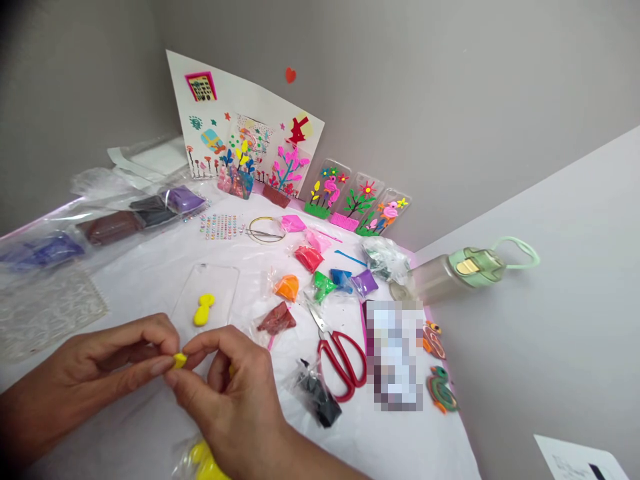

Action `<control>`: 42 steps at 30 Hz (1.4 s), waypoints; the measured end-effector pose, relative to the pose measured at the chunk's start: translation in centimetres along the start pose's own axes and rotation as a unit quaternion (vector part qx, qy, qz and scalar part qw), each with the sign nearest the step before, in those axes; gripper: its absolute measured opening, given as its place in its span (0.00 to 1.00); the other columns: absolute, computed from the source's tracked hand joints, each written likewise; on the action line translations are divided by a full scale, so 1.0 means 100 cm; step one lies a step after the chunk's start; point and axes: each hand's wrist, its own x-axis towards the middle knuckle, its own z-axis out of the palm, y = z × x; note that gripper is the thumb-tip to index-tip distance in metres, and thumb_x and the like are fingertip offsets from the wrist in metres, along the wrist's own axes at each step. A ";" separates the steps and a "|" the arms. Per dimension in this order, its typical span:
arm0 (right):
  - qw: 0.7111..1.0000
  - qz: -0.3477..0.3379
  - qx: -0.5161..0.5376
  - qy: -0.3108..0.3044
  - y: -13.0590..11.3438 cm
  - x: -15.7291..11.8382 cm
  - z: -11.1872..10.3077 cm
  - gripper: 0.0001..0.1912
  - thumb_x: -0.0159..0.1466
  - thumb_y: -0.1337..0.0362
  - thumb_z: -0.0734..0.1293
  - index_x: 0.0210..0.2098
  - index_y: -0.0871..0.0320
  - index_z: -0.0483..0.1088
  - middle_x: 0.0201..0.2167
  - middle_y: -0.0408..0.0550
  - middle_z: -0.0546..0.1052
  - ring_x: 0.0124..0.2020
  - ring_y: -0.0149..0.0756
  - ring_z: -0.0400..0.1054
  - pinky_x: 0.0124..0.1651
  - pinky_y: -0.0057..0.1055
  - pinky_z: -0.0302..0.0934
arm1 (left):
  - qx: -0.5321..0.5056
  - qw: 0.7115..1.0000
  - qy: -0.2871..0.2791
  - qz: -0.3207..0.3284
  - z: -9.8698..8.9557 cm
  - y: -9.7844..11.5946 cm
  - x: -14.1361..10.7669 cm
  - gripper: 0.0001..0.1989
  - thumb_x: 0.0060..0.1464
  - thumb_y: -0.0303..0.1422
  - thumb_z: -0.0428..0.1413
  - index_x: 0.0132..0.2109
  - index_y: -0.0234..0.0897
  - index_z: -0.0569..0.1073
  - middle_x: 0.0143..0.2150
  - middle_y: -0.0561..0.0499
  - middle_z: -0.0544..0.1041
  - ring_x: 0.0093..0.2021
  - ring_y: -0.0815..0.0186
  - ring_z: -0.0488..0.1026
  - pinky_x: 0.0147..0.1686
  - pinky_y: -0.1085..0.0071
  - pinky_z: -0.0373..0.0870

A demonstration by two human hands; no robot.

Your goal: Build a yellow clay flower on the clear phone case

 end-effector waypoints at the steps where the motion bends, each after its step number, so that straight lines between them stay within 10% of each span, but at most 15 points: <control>1: 1.000 0.000 0.004 0.000 0.000 0.000 0.000 0.12 0.58 0.56 0.76 0.32 0.57 0.75 0.16 0.33 0.58 0.19 0.25 0.48 0.22 0.27 0.40 | -0.004 1.000 0.002 -0.002 0.001 0.000 0.000 0.09 0.56 0.42 0.60 0.30 0.46 0.77 0.28 0.57 0.74 0.31 0.67 0.73 0.33 0.78 0.71; 8: 1.000 0.019 0.012 0.004 -0.003 0.000 -0.001 0.12 0.60 0.55 0.73 0.30 0.57 0.73 0.15 0.32 0.57 0.19 0.25 0.47 0.23 0.28 0.39 | -0.030 0.995 0.094 -0.013 0.008 0.002 -0.006 0.09 0.49 0.41 0.65 0.40 0.54 0.81 0.40 0.58 0.83 0.43 0.63 0.80 0.45 0.76 0.75; 26: 0.998 0.043 0.054 -0.002 -0.001 0.001 -0.001 0.15 0.56 0.54 0.77 0.30 0.59 0.76 0.16 0.34 0.58 0.21 0.26 0.47 0.24 0.28 0.40 | 0.140 0.968 0.021 0.208 -0.001 -0.011 -0.004 0.17 0.60 0.32 0.61 0.54 0.60 0.76 0.43 0.64 0.82 0.43 0.71 0.80 0.47 0.83 0.73; 42: 0.982 0.068 0.177 -0.007 0.002 0.003 0.004 0.20 0.47 0.55 0.83 0.25 0.58 0.72 0.18 0.34 0.68 0.22 0.23 0.54 0.26 0.24 0.46 | 0.141 0.956 0.052 0.252 0.005 -0.024 -0.003 0.16 0.56 0.33 0.63 0.50 0.58 0.75 0.41 0.67 0.82 0.40 0.72 0.80 0.44 0.85 0.72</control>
